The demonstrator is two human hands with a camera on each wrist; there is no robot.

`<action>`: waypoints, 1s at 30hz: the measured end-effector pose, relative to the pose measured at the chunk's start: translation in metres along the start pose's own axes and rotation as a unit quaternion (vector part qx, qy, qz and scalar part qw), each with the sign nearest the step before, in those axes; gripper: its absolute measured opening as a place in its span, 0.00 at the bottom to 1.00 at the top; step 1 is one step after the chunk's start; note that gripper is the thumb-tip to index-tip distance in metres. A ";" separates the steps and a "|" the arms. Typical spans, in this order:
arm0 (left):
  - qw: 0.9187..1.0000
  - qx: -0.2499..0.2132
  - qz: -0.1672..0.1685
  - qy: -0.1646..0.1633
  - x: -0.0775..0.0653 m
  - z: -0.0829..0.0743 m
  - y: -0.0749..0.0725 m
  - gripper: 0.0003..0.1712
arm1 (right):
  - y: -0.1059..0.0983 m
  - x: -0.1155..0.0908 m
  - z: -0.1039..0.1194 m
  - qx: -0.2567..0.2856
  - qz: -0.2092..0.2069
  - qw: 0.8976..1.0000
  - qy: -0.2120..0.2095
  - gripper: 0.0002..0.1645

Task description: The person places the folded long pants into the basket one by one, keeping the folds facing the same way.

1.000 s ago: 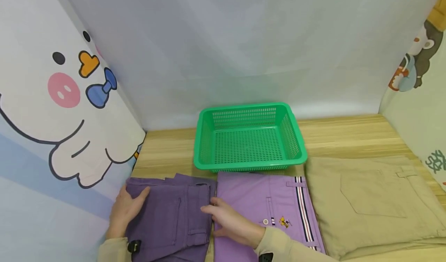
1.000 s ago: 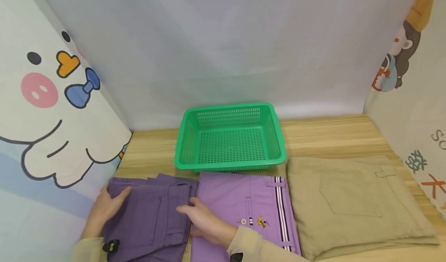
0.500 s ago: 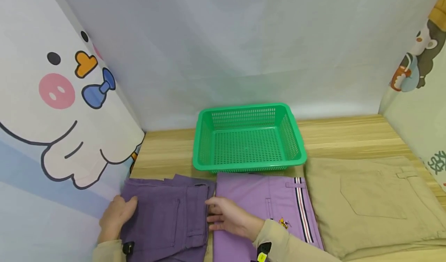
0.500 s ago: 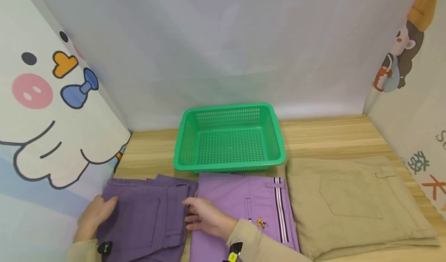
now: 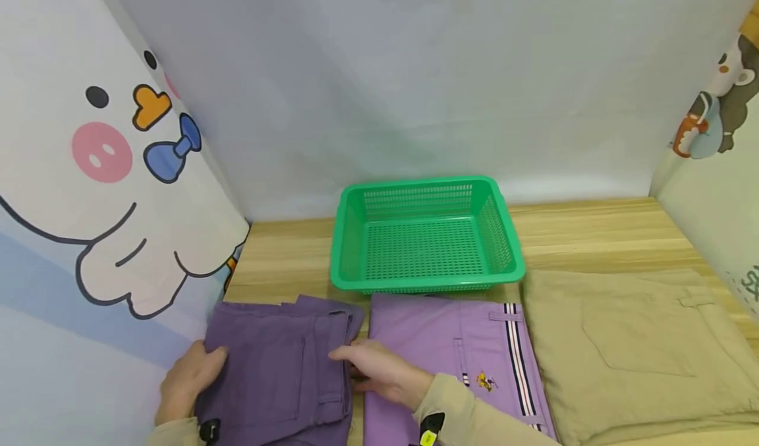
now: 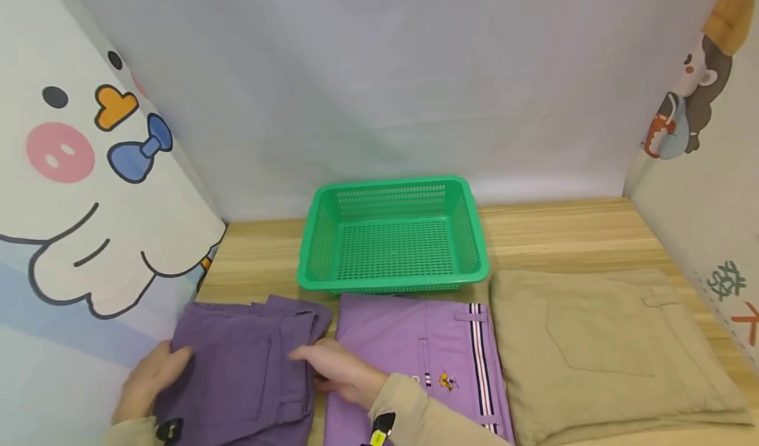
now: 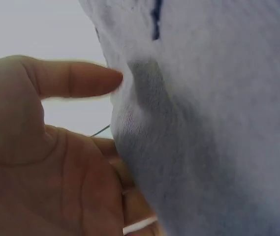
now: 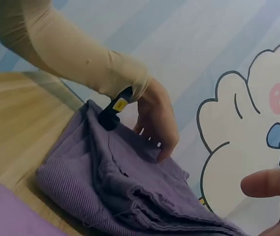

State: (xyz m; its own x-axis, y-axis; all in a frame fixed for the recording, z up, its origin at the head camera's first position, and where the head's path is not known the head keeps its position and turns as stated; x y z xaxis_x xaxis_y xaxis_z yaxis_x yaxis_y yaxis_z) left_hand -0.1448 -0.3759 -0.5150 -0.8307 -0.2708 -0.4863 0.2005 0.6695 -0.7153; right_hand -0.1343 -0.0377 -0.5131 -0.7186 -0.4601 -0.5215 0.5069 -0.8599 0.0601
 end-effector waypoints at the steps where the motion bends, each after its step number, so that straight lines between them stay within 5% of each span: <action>1: 1.000 -0.001 0.002 0.008 0.000 -0.001 0.001 0.42 | 0.001 0.001 0.000 -0.001 0.005 1.000 -0.001 0.31; 16: 0.997 -0.037 -0.042 0.062 -0.002 0.003 0.000 0.39 | 0.009 0.002 0.000 -0.017 0.028 0.998 -0.062 0.28; 30: 0.984 -0.132 -0.087 0.086 -0.029 -0.007 -0.016 0.39 | 0.012 -0.012 0.023 -0.014 0.019 0.993 -0.118 0.27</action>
State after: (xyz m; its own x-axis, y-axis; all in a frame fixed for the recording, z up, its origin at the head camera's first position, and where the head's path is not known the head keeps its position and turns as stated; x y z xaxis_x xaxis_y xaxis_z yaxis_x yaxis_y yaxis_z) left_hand -0.1275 -0.3741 -0.4855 -0.9209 -0.2909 -0.2596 -0.0753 0.7860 -0.6137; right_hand -0.1307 -0.0472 -0.4867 -0.7884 -0.5345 -0.3046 0.5468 -0.8357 0.0512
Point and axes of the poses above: each hand's wrist, its own x-axis towards the middle knuckle, its own y-axis out of the palm, z = x × y, the point moved 4 cm from there along x, towards the middle knuckle, and after that the axes turned 12 degrees about -x, right-handed, at the moved point
